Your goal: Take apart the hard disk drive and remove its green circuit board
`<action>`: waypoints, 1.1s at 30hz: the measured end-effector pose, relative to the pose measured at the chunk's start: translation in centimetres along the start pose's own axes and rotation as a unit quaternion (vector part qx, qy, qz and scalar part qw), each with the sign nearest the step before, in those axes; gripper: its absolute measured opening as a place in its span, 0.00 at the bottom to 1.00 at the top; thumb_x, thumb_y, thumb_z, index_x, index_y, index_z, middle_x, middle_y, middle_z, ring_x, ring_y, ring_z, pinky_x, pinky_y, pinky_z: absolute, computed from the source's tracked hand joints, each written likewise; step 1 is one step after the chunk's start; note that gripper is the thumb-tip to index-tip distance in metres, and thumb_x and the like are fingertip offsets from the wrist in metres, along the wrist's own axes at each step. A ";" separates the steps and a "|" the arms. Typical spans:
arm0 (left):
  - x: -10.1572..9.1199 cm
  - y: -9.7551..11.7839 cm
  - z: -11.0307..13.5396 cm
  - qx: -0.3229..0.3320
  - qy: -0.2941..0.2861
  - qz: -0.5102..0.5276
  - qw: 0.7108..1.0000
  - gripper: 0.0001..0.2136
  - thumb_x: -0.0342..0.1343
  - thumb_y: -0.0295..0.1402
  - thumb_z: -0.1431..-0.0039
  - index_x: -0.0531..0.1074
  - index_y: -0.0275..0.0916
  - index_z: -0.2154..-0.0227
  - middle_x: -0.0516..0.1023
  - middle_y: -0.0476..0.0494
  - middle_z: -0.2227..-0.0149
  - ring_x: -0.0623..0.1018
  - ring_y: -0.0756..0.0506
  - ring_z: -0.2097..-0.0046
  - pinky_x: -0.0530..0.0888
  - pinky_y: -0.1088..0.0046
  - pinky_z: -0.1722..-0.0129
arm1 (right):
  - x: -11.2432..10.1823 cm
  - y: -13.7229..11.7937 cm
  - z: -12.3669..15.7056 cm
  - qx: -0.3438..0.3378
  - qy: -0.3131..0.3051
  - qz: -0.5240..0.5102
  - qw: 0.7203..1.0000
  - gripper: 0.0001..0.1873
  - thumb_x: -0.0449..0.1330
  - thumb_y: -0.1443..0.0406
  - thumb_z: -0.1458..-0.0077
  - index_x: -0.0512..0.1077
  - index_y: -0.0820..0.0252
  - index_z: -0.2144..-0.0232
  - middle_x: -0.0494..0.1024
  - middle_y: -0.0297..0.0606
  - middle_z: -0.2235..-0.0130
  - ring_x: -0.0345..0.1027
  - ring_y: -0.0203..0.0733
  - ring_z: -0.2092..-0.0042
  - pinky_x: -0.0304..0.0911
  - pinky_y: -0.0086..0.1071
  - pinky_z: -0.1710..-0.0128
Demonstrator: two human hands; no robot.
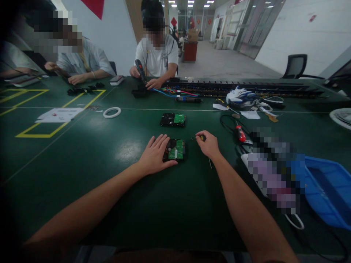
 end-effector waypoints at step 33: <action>-4.2 -0.9 1.0 0.083 -0.177 0.087 0.977 0.60 0.73 0.54 0.60 0.47 0.51 0.26 0.39 0.30 0.24 0.78 0.28 0.42 0.78 0.55 0.47 | 0.1 -0.1 0.4 -0.001 0.031 -0.044 0.999 0.11 0.63 0.56 0.41 0.77 0.55 0.61 0.82 0.37 0.63 0.75 0.42 0.67 0.67 0.38 0.62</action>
Point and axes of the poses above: each hand's wrist, its own z-axis away from the middle knuckle, its own x-axis out of the palm, y = z × x, the point moved 2 cm from there along -z, towards the middle knuckle
